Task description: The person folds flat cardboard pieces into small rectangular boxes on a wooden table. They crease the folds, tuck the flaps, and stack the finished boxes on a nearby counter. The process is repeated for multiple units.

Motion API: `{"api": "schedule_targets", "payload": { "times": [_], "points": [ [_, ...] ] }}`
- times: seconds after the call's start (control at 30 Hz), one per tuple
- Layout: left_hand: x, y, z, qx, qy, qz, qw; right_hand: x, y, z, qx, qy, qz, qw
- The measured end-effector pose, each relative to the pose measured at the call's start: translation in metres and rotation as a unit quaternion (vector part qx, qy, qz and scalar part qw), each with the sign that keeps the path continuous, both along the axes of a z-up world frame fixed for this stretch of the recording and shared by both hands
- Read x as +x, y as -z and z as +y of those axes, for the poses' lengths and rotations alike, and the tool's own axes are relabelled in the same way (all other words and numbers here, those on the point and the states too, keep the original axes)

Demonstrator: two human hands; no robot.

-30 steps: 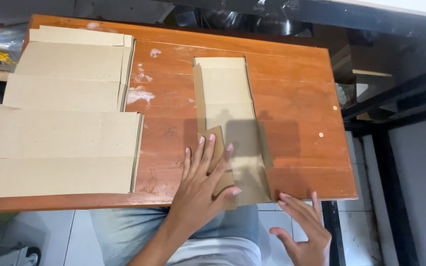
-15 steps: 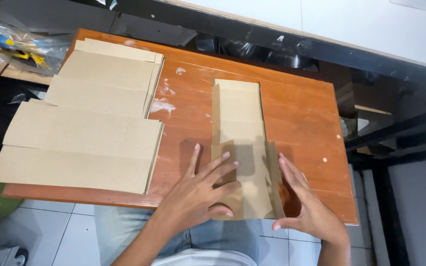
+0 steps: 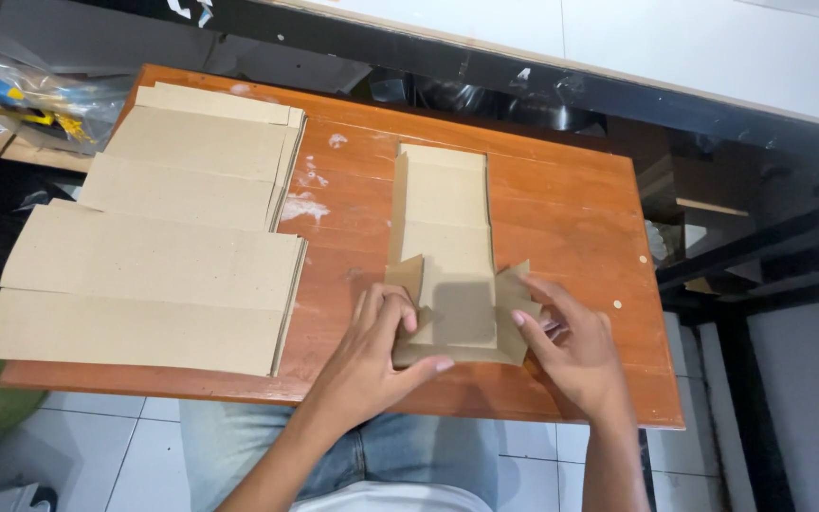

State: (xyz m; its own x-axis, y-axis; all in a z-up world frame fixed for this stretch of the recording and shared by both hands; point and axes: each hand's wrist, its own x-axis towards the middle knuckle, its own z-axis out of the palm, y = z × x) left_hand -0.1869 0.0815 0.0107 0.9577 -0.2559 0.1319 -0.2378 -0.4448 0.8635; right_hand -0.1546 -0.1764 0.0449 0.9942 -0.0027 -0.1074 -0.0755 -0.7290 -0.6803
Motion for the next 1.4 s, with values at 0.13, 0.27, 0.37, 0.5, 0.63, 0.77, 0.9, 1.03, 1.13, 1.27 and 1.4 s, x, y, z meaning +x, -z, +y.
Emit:
{"api": "schedule_targets", "payload": {
  "times": [0.13, 0.27, 0.37, 0.5, 0.63, 0.77, 0.9, 1.03, 1.13, 1.27, 1.4],
  "points": [
    [0.014, -0.009, 0.003, -0.028, -0.036, 0.069, 0.997, 0.024, -0.019, 0.015, -0.034, -0.023, 0.002, 0.999],
    [0.039, -0.025, 0.008, -0.007, 0.0, 0.136, 0.991, 0.034, -0.042, 0.032, 0.008, -0.018, 0.091, 0.996],
    [0.059, -0.028, 0.016, -0.046, -0.013, 0.155, 0.987, 0.038, -0.031, 0.034, 0.004, -0.024, 0.115, 0.993],
    [0.073, -0.021, 0.015, -0.06, -0.053, 0.166, 0.983, 0.036, -0.014, 0.031, 0.024, -0.009, 0.102, 0.994],
    [0.068, -0.023, 0.007, -0.082, -0.039, 0.172, 0.981, 0.021, -0.019, 0.042, 0.107, 0.021, 0.072, 0.991],
    [0.051, -0.051, -0.004, -0.189, -0.064, 0.17, 0.965, 0.013, -0.015, 0.047, 0.205, 0.03, 0.047, 0.977],
    [0.044, -0.039, -0.006, -0.256, -0.089, 0.159, 0.949, 0.006, -0.003, 0.049, 0.28, 0.056, 0.013, 0.958],
    [0.053, -0.009, -0.003, -0.333, -0.114, 0.154, 0.923, 0.006, 0.005, 0.045, 0.277, 0.057, -0.004, 0.959],
    [0.054, 0.001, -0.002, -0.33, -0.115, 0.151, 0.925, 0.009, 0.005, 0.048, 0.286, 0.047, -0.02, 0.957],
    [0.056, 0.013, -0.004, -0.285, -0.114, 0.116, 0.945, 0.009, 0.001, 0.053, 0.253, 0.041, 0.006, 0.966],
    [0.049, -0.006, -0.01, -0.31, -0.126, 0.028, 0.942, 0.016, 0.012, 0.049, 0.223, 0.061, 0.061, 0.971]
  ]
}}
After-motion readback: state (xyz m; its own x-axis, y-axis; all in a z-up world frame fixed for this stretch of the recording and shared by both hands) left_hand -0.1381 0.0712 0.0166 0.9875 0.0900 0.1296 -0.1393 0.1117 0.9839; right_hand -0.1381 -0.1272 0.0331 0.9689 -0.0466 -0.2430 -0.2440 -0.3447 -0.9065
